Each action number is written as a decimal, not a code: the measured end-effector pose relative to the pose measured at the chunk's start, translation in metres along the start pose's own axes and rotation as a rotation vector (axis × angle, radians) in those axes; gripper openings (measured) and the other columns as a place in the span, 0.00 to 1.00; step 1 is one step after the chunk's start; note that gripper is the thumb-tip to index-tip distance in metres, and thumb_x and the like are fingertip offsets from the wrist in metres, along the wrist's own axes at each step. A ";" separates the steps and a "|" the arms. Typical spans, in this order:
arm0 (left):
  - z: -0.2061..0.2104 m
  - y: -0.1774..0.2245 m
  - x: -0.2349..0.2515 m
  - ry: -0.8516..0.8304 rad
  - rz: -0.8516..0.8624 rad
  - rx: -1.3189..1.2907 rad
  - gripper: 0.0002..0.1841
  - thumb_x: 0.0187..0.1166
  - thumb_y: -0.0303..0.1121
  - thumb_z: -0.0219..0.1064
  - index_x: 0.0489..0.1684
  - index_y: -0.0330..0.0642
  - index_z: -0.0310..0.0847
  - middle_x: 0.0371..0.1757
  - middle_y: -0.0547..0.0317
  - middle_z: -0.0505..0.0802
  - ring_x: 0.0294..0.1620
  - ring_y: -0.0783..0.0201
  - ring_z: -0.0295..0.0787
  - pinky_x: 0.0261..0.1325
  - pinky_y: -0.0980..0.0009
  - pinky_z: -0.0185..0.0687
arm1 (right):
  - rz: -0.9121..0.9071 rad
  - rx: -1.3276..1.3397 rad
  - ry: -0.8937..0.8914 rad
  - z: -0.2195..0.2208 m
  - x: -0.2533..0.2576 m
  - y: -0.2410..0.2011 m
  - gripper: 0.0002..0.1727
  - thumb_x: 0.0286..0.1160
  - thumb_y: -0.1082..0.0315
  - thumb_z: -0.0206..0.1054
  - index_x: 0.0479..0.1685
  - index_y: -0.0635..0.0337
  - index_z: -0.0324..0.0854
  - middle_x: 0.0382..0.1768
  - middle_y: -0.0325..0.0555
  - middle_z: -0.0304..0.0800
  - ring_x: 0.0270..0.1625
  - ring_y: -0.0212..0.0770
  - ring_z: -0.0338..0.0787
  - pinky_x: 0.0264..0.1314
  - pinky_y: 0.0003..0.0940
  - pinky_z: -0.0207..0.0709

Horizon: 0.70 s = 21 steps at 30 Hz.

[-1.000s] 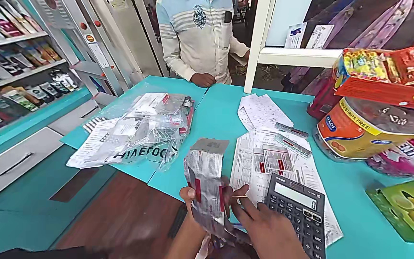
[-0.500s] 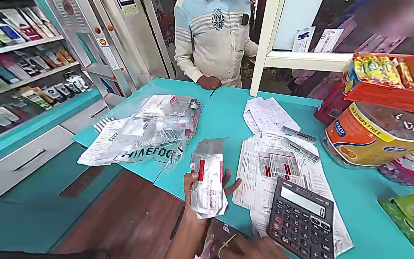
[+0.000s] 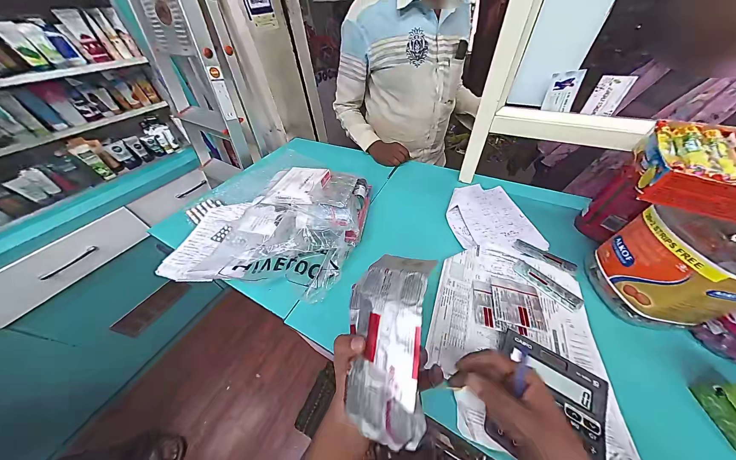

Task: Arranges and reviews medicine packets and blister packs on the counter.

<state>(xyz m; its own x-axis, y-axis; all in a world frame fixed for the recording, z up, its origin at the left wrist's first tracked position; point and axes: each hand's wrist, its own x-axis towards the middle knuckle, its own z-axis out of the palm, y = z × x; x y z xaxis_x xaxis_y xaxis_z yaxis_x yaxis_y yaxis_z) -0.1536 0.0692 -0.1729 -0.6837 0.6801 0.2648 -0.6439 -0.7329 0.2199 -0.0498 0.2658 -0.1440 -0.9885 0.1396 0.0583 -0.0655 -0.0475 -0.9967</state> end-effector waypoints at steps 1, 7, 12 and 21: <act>0.002 0.002 -0.001 0.180 0.039 0.101 0.21 0.63 0.50 0.77 0.47 0.46 0.93 0.40 0.53 0.96 0.42 0.57 0.96 0.47 0.57 0.93 | -0.047 -0.063 0.087 -0.008 0.003 -0.004 0.10 0.82 0.67 0.64 0.51 0.48 0.90 0.43 0.25 0.97 0.31 0.13 0.83 0.29 0.12 0.73; 0.017 -0.013 0.020 0.699 -0.054 0.479 0.21 0.70 0.28 0.65 0.63 0.36 0.70 0.41 0.47 0.95 0.41 0.57 0.97 0.46 0.59 0.95 | -0.209 -0.701 0.084 0.019 0.011 -0.020 0.53 0.59 0.36 0.79 0.82 0.65 0.72 0.72 0.56 0.85 0.36 0.31 0.87 0.33 0.32 0.81; 0.015 -0.011 0.022 0.583 -0.047 0.579 0.26 0.75 0.31 0.71 0.70 0.34 0.67 0.48 0.50 0.94 0.47 0.61 0.95 0.54 0.63 0.93 | -0.064 -0.752 0.105 0.036 0.036 0.005 0.61 0.50 0.26 0.75 0.87 0.54 0.68 0.65 0.46 0.91 0.57 0.37 0.93 0.53 0.44 0.89; -0.004 0.007 0.018 0.461 -0.185 0.595 0.16 0.90 0.37 0.52 0.70 0.41 0.65 0.48 0.59 0.94 0.49 0.66 0.94 0.57 0.66 0.91 | 0.042 -0.406 -0.008 0.026 0.045 0.010 0.50 0.57 0.51 0.82 0.86 0.54 0.69 0.66 0.38 0.90 0.60 0.26 0.91 0.58 0.25 0.88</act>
<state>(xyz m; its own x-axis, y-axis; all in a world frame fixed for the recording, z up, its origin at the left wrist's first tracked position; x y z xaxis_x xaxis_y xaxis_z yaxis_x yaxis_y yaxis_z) -0.1717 0.0765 -0.1703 -0.7406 0.6369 -0.2142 -0.5580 -0.4053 0.7241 -0.0986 0.2454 -0.1497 -0.9903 0.1377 0.0162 0.0322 0.3419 -0.9392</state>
